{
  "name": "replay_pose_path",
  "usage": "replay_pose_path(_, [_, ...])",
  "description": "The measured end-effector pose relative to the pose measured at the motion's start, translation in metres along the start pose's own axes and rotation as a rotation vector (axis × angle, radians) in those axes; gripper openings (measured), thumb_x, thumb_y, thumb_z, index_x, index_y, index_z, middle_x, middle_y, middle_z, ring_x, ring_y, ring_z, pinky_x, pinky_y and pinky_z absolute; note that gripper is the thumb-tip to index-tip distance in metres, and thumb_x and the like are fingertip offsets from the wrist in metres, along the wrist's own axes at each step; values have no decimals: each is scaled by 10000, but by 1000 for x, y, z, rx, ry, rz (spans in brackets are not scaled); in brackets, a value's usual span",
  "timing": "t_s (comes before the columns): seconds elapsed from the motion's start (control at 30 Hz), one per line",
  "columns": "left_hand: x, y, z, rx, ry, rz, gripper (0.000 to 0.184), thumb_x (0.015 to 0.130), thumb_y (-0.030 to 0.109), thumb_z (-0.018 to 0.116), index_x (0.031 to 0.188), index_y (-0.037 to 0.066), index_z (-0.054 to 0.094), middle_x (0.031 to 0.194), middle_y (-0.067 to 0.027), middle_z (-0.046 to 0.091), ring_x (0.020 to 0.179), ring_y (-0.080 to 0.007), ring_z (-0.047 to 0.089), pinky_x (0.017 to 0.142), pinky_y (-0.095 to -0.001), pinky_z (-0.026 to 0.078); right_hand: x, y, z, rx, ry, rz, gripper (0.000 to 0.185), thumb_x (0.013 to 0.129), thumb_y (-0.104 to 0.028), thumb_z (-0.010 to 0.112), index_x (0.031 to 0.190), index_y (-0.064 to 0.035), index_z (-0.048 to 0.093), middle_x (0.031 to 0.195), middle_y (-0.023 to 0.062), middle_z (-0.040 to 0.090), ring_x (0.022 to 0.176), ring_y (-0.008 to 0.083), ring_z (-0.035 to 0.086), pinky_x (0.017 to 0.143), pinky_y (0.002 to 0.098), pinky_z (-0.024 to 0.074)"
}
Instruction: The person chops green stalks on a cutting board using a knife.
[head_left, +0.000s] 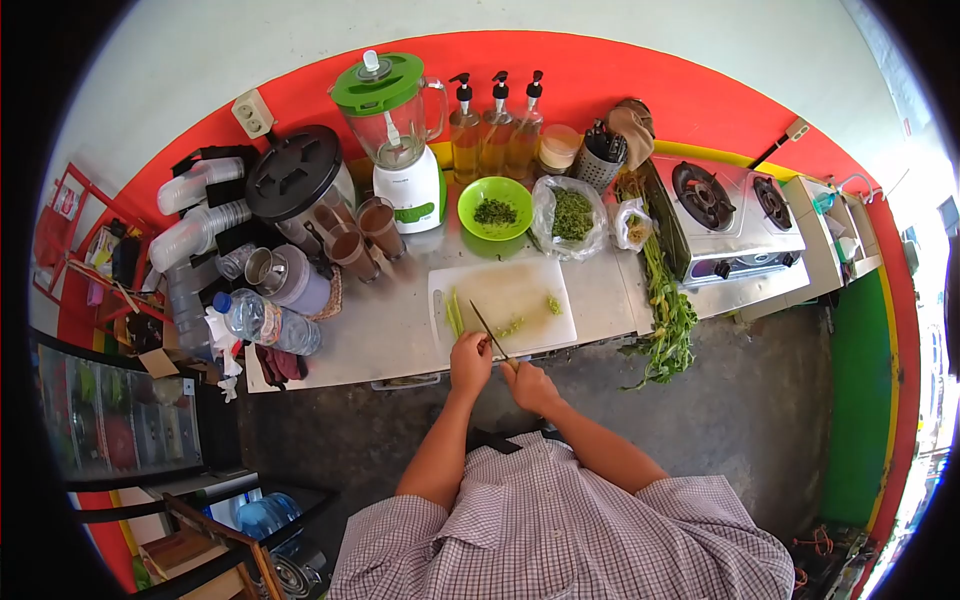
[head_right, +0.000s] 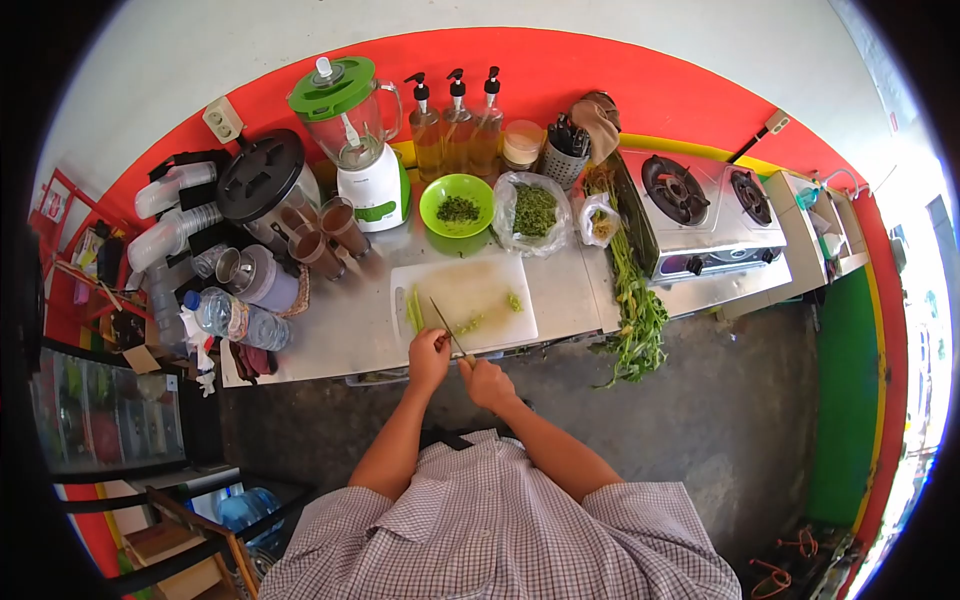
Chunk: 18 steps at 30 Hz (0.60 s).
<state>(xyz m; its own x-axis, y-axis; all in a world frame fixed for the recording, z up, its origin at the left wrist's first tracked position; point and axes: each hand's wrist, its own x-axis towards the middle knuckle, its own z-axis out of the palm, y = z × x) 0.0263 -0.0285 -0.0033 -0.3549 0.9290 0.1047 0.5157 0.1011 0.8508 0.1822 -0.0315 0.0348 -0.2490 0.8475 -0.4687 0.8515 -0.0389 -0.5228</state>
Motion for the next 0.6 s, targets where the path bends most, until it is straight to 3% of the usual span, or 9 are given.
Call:
replay_pose_path(0.23, [-2,0,1,-20,41,42,73,806,-19,702,879,-20,694,795,-153,637,678,-291,651,645,-389,522,-3,-5,-1,-29,4,33,637,1025,-561,472,1040,58,625,1017,362,680,991,535,661,872,589,530])
replay_pose_path(0.53, [0,-4,-2,-87,26,17,55,851,5,692,897,-25,691,817,-147,662,676,-253,664,639,-364,527,-5,-1,7,69,28,26,641,1031,-536,471,1021,81,647,967,371,677,956,539,659,869,588,522])
replay_pose_path(0.6, [2,-6,-1,-110,41,-51,53,902,19,678,926,-25,694,830,-139,698,687,-221,698,642,-337,548,-7,0,9,132,131,62,624,1034,-522,475,991,75,651,940,368,675,950,540,655,860,596,513])
